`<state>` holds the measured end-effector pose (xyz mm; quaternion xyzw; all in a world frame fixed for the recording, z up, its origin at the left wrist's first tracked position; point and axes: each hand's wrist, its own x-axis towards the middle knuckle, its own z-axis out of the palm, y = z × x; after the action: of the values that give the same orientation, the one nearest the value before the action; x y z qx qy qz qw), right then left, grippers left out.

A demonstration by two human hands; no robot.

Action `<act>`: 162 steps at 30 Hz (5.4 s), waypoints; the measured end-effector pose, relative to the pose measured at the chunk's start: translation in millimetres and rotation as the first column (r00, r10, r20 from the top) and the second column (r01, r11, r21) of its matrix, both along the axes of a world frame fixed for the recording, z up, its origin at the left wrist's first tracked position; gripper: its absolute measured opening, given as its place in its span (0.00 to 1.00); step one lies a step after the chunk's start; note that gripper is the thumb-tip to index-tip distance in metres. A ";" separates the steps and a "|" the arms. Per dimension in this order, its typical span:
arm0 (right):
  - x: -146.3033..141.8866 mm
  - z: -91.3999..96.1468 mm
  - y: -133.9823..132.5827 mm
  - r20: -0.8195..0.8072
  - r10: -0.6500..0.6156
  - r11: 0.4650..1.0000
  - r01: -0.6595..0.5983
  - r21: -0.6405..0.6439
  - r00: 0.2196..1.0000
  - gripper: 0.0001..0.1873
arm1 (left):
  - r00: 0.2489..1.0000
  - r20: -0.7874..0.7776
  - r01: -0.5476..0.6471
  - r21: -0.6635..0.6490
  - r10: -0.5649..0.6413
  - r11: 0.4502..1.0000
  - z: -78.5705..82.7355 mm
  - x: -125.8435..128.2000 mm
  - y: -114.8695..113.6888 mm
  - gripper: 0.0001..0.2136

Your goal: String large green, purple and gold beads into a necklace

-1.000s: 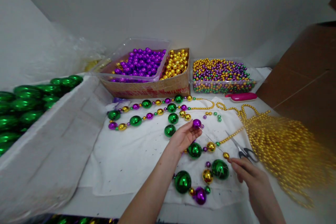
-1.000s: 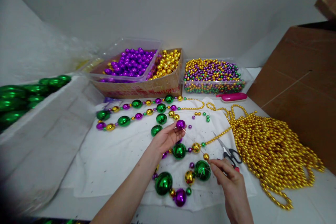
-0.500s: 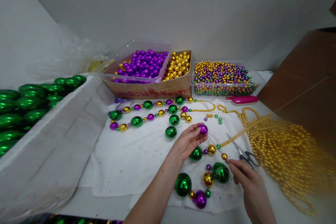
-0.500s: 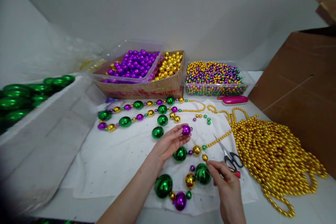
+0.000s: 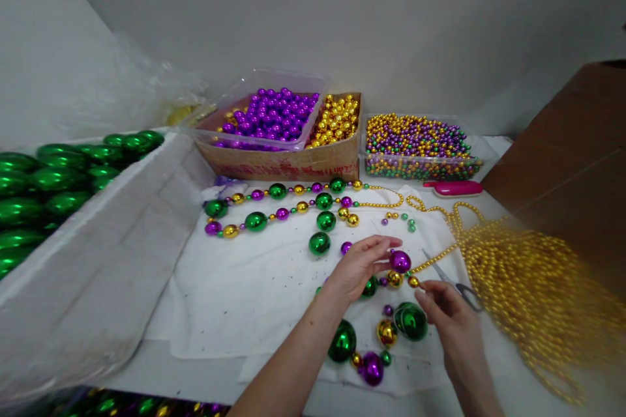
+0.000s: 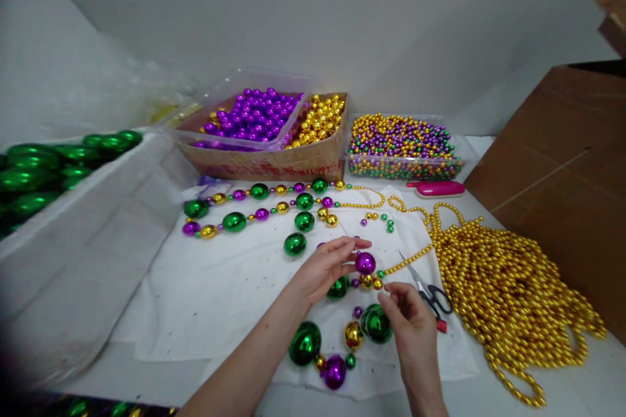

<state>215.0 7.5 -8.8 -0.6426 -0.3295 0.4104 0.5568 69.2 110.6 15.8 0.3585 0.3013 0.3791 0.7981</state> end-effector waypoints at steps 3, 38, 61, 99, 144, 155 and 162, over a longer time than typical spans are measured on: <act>14.7 8.4 2.5 0.089 0.126 0.992 -0.127 0.007 0.988 0.17 | 0.996 -0.042 -0.072 0.127 0.078 0.989 15.8 3.9 5.5 0.11; 40.0 57.6 -8.4 -0.621 0.102 0.993 -0.043 0.108 0.777 0.10 | 0.472 -0.816 0.483 0.556 0.334 0.676 -39.7 90.6 81.3 0.11; 25.4 24.4 -28.7 0.286 0.105 0.988 -0.067 -0.138 0.952 0.19 | 0.987 0.037 -0.142 -0.281 0.159 0.949 -21.9 -3.9 29.7 0.06; 4.9 2.6 -16.1 -0.361 0.086 0.985 -0.134 -0.109 0.928 0.18 | 0.842 -0.469 -0.151 0.269 0.266 0.951 -30.2 -15.6 35.1 0.04; -11.9 17.6 -33.6 -0.002 0.210 0.968 -0.208 -0.137 0.978 0.18 | 0.922 0.259 -0.224 -0.251 0.289 0.942 -18.3 -13.1 16.4 0.05; -23.3 0.6 -22.7 -0.066 0.238 0.959 -0.245 -0.141 0.969 0.21 | 0.910 0.267 -0.284 -0.154 0.317 0.946 -13.8 -3.8 3.1 0.21; -26.8 -3.6 -26.2 -0.059 0.217 0.967 -0.223 -0.126 0.974 0.18 | 0.910 0.261 -0.300 -0.120 0.322 0.946 -14.8 2.4 -3.7 0.15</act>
<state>188.2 -18.6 -12.4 -0.6280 -0.3586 0.5047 0.4715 71.7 106.9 1.0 0.2185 0.2544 0.5359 0.7749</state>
